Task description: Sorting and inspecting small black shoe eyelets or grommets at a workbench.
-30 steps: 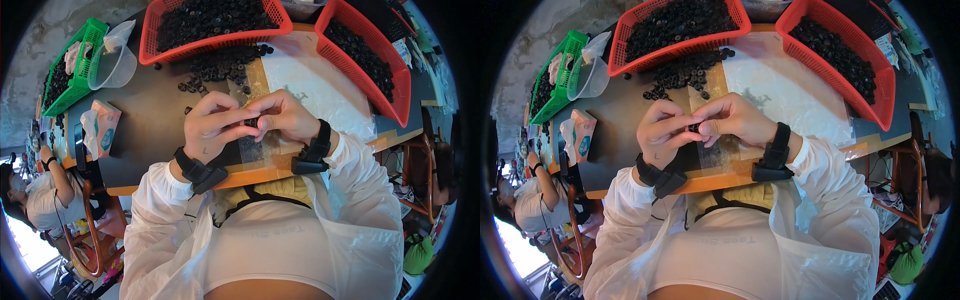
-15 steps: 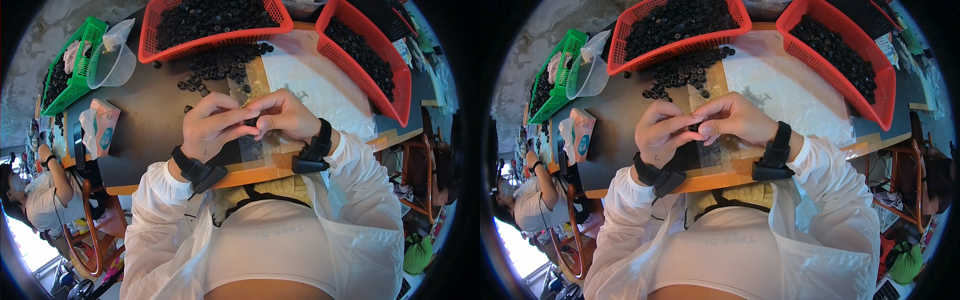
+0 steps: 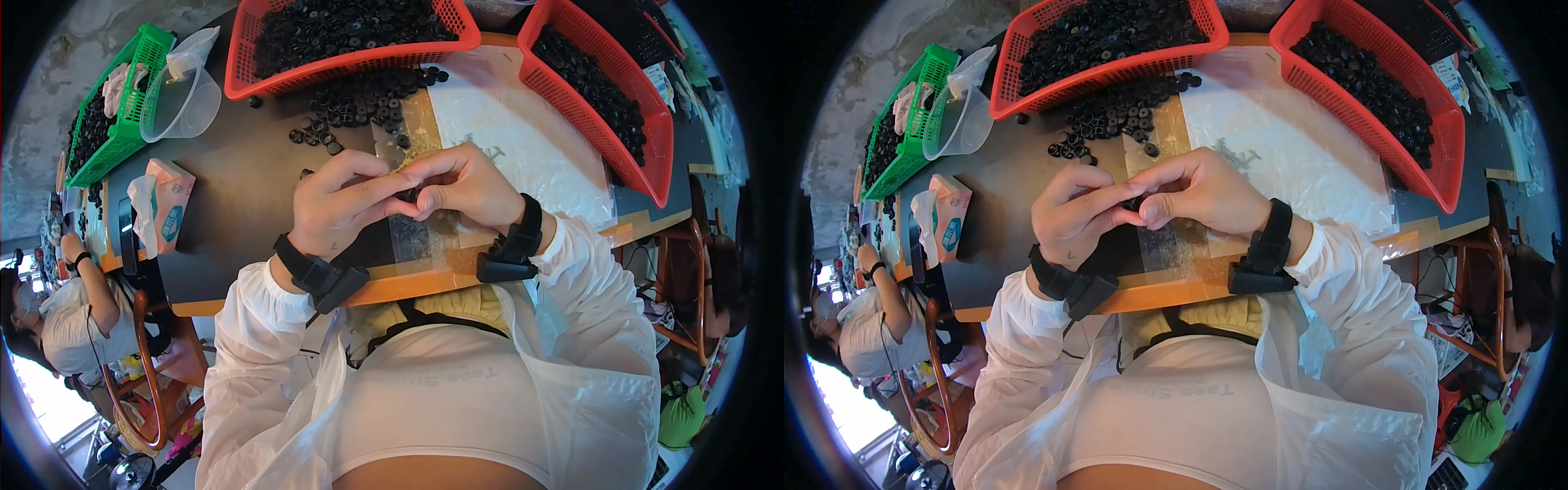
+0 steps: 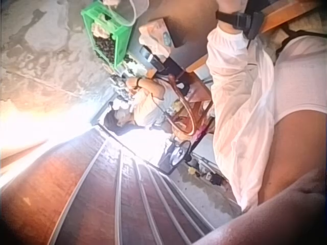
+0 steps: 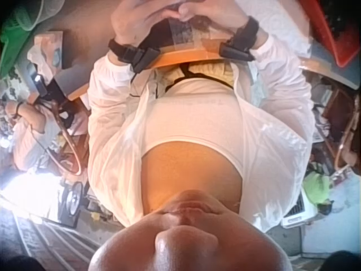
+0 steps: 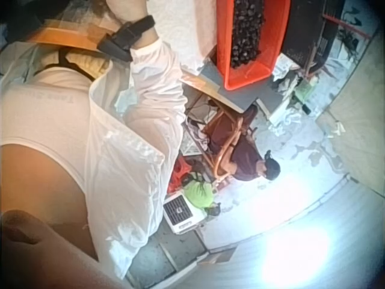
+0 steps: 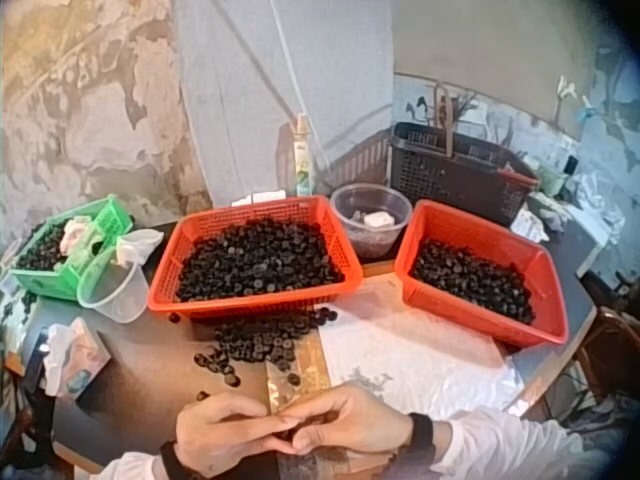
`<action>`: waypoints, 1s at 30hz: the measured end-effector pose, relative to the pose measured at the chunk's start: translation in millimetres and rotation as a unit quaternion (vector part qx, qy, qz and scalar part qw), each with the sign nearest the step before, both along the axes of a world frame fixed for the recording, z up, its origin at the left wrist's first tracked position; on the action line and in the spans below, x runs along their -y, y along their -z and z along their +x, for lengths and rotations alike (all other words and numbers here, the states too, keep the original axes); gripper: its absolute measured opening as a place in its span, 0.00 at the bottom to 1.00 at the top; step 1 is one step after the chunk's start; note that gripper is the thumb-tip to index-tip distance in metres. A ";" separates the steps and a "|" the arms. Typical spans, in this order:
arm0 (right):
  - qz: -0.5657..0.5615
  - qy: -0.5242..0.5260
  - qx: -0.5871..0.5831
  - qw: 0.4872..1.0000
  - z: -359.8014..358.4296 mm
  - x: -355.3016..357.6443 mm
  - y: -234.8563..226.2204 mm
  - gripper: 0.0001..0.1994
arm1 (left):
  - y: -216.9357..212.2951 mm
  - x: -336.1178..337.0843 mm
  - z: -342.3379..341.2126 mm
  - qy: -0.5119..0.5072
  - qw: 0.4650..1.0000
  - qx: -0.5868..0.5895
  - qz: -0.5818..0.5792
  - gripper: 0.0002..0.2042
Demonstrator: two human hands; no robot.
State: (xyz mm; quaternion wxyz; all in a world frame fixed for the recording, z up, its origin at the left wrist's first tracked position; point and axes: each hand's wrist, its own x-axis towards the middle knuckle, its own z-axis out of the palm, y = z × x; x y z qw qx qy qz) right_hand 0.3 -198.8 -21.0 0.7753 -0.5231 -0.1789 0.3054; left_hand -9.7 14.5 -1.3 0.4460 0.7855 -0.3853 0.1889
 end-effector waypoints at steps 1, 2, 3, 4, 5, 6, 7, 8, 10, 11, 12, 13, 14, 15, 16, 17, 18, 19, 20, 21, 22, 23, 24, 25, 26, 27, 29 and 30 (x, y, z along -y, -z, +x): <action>0.000 0.005 -0.001 1.000 -0.3 -0.2 0.2 0.18 | -0.5 0.1 0.0 0.000 1.000 -0.001 -0.003 0.20; 0.000 0.005 -0.001 1.000 -0.1 -0.1 0.8 0.18 | -1.0 0.2 0.2 0.001 1.000 -0.001 -0.005 0.20; -0.003 0.003 -0.008 1.000 0.0 -0.2 1.7 0.18 | -0.7 -0.3 0.1 0.000 1.000 -0.001 -0.005 0.20; -0.005 0.001 -0.016 1.000 0.0 -0.4 1.9 0.18 | -0.1 -1.1 0.2 0.002 1.000 0.006 -0.005 0.20; -0.005 0.001 -0.015 1.000 -0.2 -0.6 1.0 0.18 | 0.0 -1.7 0.2 0.003 1.000 0.012 -0.004 0.20; 0.002 -0.005 -0.021 1.000 -0.3 0.3 0.2 0.18 | -0.2 -1.0 0.3 0.004 1.000 0.012 -0.004 0.20; 0.009 -0.011 -0.026 1.000 -0.3 1.3 -0.7 0.18 | -0.8 -0.3 0.3 0.004 1.000 0.011 -0.003 0.20; 0.009 -0.010 -0.026 1.000 0.0 2.3 -1.6 0.18 | -1.2 0.4 0.5 0.004 1.000 0.011 -0.002 0.20; -0.010 -0.012 -0.039 0.999 -0.5 2.5 -3.4 0.18 | -2.6 -0.8 -0.2 0.004 1.000 0.013 0.007 0.20; -0.009 -0.011 -0.040 0.999 -1.3 2.2 -3.5 0.18 | -2.8 -1.1 -0.6 0.004 1.000 0.016 0.015 0.20; -0.016 -0.007 -0.040 0.999 -1.7 1.7 -3.8 0.20 | -2.7 -0.9 -0.8 0.005 1.000 0.016 0.015 0.20; -0.023 -0.003 -0.040 0.999 -2.1 1.5 -4.0 0.23 | -2.5 -0.8 -1.5 0.011 1.000 0.008 0.013 0.19; -0.022 -0.002 -0.040 0.999 -2.2 2.0 -4.3 0.23 | -2.1 -0.7 -2.5 0.016 1.000 0.001 0.011 0.19; -0.029 -0.006 -0.041 0.999 -1.5 2.9 -5.3 0.23 | -1.5 -0.7 -3.8 0.016 1.000 0.001 0.012 0.19; -0.035 -0.010 -0.042 0.998 -1.0 3.6 -6.2 0.24 | -0.5 -0.8 -5.5 0.032 0.999 -0.042 -0.002 0.18; -0.034 -0.010 -0.042 0.998 -0.8 4.0 -7.1 0.24 | 0.0 -0.8 -6.5 0.047 0.995 -0.086 -0.015 0.17; -0.039 -0.011 -0.046 0.998 -0.7 4.2 -7.7 0.24 | -0.2 -0.5 -5.2 0.047 0.995 -0.086 -0.015 0.17; -0.043 -0.011 -0.050 0.998 -0.7 4.3 -7.8 0.25 | -0.8 0.1 -2.7 0.048 0.997 -0.053 -0.003 0.16; -0.043 -0.011 -0.050 0.998 -0.3 4.2 -7.3 0.25 | -0.9 0.1 -1.6 0.050 0.999 -0.019 0.008 0.15; -0.047 -0.012 -0.048 0.998 0.3 4.5 -7.0 0.24 | -0.8 -0.1 -2.7 0.050 0.999 -0.020 0.008 0.15; -0.050 -0.014 -0.046 0.998 0.9 5.0 -6.6 0.24 | -0.7 -0.6 -4.4 0.060 0.996 -0.070 -0.008 0.15; -0.050 -0.013 -0.046 0.998 2.1 6.2 -5.9 0.24 | -0.6 -0.7 -5.6 0.070 0.990 -0.120 -0.024 0.16; -0.052 -0.024 -0.040 0.998 3.5 7.6 -4.9 0.22 | -0.4 -0.3 -4.8 0.071 0.990 -0.121 -0.025 0.16; -0.054 -0.035 -0.034 0.997 4.0 8.3 -4.2 0.20 | -0.3 0.7 -3.0 0.064 0.994 -0.086 -0.011 0.16; -0.055 -0.034 -0.035 0.997 3.9 7.9 -4.4 0.20 | -0.2 1.4 -2.2 0.057 0.997 -0.050 0.003 0.17; -0.057 -0.032 -0.029 0.997 4.0 6.9 -5.0 0.19 | 2.0 1.0 -3.0 0.057 0.997 -0.051 0.003 0.17; -0.058 -0.031 -0.023 0.998 3.5 6.2 -6.0 0.19 | 8.1 0.0 -4.9 0.053 0.994 -0.099 -0.018 0.18; -0.061 -0.027 -0.022 0.998 3.0 6.3 -6.8 0.19 | 7.7 0.5 -4.8 0.053 0.994 -0.099 -0.018 0.18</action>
